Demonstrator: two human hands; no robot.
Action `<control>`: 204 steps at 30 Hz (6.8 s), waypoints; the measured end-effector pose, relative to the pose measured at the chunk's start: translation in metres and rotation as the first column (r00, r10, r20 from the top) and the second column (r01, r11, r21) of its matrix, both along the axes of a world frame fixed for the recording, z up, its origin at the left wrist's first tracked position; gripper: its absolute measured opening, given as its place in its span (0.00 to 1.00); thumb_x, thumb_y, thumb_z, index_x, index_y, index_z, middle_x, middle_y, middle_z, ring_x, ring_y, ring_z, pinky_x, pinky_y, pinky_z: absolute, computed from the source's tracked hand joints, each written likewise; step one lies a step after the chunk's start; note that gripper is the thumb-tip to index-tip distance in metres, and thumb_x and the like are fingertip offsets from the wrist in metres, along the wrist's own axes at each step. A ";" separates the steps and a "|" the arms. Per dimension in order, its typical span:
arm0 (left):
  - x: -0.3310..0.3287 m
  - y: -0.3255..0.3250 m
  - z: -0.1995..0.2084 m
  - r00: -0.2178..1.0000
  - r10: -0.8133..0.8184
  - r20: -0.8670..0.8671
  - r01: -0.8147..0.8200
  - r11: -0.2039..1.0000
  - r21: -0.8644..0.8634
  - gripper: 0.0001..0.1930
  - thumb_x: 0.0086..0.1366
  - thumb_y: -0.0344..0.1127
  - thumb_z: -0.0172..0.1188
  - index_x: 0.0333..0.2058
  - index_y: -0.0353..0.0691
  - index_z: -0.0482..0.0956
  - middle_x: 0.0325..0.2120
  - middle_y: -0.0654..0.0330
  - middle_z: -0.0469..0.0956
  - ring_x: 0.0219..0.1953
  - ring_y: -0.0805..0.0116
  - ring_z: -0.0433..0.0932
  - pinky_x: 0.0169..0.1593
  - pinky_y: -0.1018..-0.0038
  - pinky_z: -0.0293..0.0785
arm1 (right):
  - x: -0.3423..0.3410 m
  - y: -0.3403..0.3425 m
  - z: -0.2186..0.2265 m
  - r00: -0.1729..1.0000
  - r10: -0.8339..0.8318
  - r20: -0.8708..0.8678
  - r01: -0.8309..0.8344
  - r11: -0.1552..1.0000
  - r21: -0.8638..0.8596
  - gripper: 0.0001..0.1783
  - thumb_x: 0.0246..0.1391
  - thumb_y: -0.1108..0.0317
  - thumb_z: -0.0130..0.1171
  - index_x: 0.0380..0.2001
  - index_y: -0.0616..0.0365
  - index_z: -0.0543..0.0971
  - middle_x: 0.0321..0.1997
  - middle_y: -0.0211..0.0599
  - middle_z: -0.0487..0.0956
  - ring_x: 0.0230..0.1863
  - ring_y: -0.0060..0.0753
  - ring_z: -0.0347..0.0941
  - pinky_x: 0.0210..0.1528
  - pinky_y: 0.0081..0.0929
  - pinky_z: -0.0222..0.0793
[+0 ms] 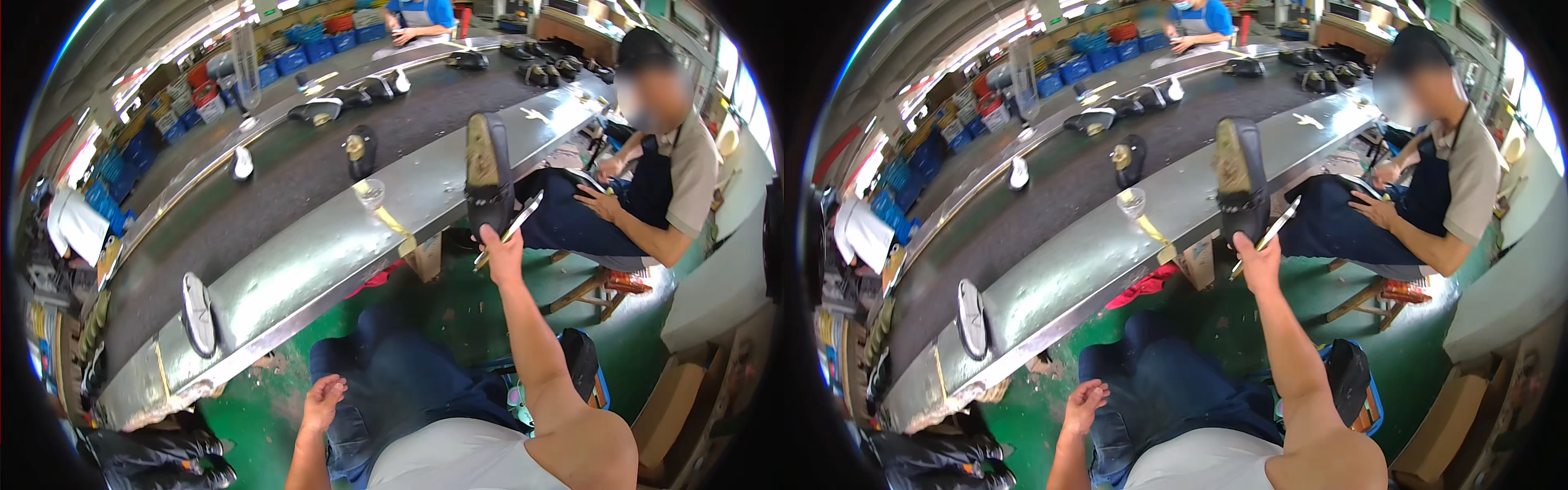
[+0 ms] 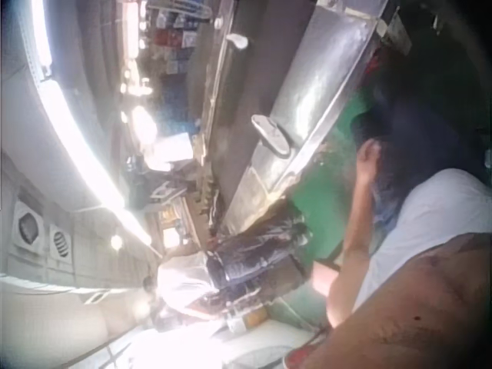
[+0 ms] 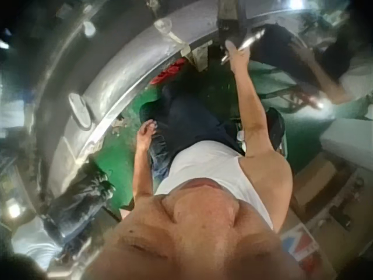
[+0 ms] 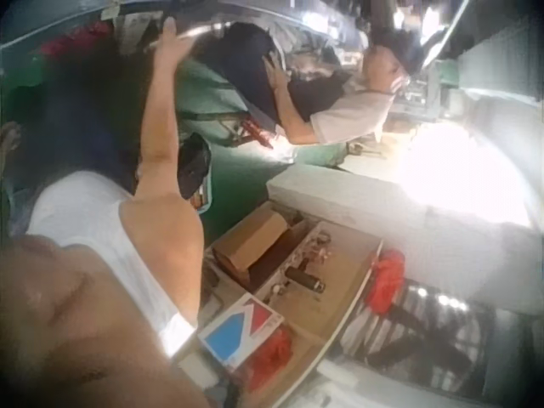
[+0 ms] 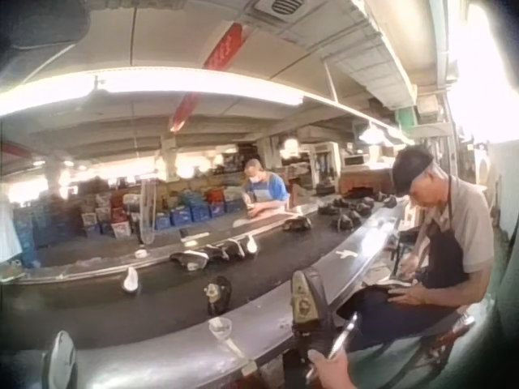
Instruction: Manually assemble and last shoes using hand tools on a production line.
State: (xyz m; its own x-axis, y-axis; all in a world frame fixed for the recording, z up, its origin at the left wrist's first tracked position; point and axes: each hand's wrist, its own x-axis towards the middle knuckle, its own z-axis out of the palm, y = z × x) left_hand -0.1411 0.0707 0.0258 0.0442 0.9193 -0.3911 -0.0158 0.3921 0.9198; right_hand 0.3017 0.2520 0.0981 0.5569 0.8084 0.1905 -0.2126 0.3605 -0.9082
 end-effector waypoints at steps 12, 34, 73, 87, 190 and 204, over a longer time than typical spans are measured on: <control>-0.019 -0.042 -0.007 0.989 0.148 -0.012 -0.148 0.987 -0.060 0.20 0.68 0.33 0.61 0.56 0.30 0.72 0.50 0.53 0.79 0.52 0.68 0.77 0.56 0.73 0.73 | 0.016 0.113 -0.011 0.962 0.165 -0.216 -0.244 0.875 -0.419 0.29 0.55 0.38 0.63 0.32 0.56 0.75 0.21 0.33 0.74 0.19 0.30 0.73 0.18 0.28 0.66; -0.119 0.252 0.183 0.875 -0.047 -0.482 0.187 0.951 0.248 0.18 0.68 0.35 0.62 0.53 0.33 0.74 0.44 0.59 0.80 0.47 0.75 0.76 0.53 0.75 0.73 | -0.302 0.176 0.040 -0.041 0.115 0.992 -0.565 0.816 -0.118 0.23 0.47 0.63 0.69 0.46 0.59 0.75 0.41 0.41 0.77 0.46 0.47 0.74 0.47 0.42 0.70; -0.113 0.102 0.137 0.823 0.473 0.314 -0.565 0.743 0.359 0.44 0.52 0.41 0.74 0.64 0.39 0.61 0.53 0.56 0.74 0.52 0.56 0.76 0.56 0.59 0.75 | -0.309 0.181 0.018 0.007 0.128 0.992 -0.562 0.821 -0.103 0.18 0.54 0.58 0.62 0.42 0.58 0.75 0.44 0.42 0.77 0.52 0.45 0.72 0.56 0.44 0.65; 0.059 -0.077 0.035 0.048 -0.078 -0.996 0.677 0.736 -0.025 0.50 0.56 0.63 0.65 0.68 0.36 0.57 0.58 0.35 0.69 0.63 0.44 0.68 0.65 0.63 0.64 | -0.108 -0.114 -0.095 0.485 0.776 0.404 -0.402 0.608 -0.685 0.25 0.55 0.55 0.64 0.47 0.63 0.75 0.35 0.49 0.79 0.37 0.46 0.78 0.43 0.37 0.73; 0.064 -0.031 -0.045 0.897 0.265 -0.354 -0.222 0.962 0.157 0.24 0.70 0.52 0.56 0.47 0.33 0.79 0.39 0.50 0.77 0.43 0.60 0.74 0.50 0.65 0.70 | -0.195 -0.145 -0.088 0.294 0.902 0.316 -0.521 0.429 -0.738 0.38 0.48 0.46 0.68 0.46 0.72 0.72 0.40 0.58 0.80 0.44 0.55 0.80 0.48 0.40 0.74; 0.050 -0.034 -0.024 0.935 0.062 0.350 0.090 0.912 -0.401 0.32 0.53 0.17 0.49 0.59 0.43 0.69 0.41 0.63 0.79 0.33 0.75 0.79 0.26 0.82 0.68 | -0.158 -0.129 -0.057 -0.080 0.908 0.411 -0.427 0.341 -0.838 0.28 0.46 0.60 0.65 0.43 0.71 0.72 0.43 0.64 0.78 0.45 0.64 0.77 0.48 0.47 0.73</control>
State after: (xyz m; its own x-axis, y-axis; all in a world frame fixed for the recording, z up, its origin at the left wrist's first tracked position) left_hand -0.0913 0.0365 0.0021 0.2582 0.6821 -0.6842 -0.2959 0.7300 0.6161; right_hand 0.1434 0.1234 0.0412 -0.5610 0.7357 -0.3796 0.6815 0.1500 -0.7163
